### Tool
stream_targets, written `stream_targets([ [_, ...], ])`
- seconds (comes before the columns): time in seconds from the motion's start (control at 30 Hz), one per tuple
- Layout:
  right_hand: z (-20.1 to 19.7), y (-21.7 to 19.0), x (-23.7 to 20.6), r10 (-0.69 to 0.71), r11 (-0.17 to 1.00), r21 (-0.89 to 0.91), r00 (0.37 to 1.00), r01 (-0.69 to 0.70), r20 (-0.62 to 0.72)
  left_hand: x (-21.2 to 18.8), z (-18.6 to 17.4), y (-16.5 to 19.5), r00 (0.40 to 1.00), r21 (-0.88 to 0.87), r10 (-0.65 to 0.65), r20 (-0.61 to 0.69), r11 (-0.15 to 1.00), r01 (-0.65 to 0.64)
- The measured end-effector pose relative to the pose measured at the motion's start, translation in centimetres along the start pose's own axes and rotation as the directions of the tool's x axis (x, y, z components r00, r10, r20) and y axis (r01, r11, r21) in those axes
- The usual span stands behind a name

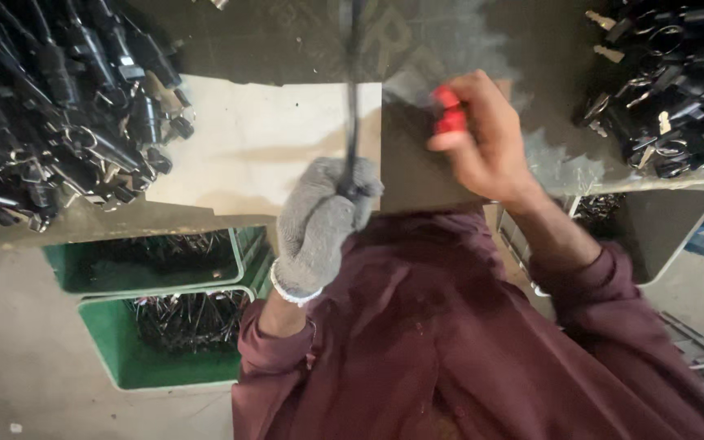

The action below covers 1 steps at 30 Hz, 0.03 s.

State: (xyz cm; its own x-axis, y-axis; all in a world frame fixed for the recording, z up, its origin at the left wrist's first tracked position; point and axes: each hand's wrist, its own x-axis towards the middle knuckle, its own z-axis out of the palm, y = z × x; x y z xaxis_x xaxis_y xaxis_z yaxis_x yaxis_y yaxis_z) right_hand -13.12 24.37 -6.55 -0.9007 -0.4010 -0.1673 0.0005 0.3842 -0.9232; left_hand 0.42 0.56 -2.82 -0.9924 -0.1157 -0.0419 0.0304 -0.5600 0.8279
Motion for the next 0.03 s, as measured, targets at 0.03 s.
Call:
stream_targets([
  [0.03,1.77,1.85,0.96,0.01,1.0,0.001,1.0,-0.01,0.005,-0.42,0.11,-0.45,0.999,-0.054,0.021,0.032,0.998,-0.02],
])
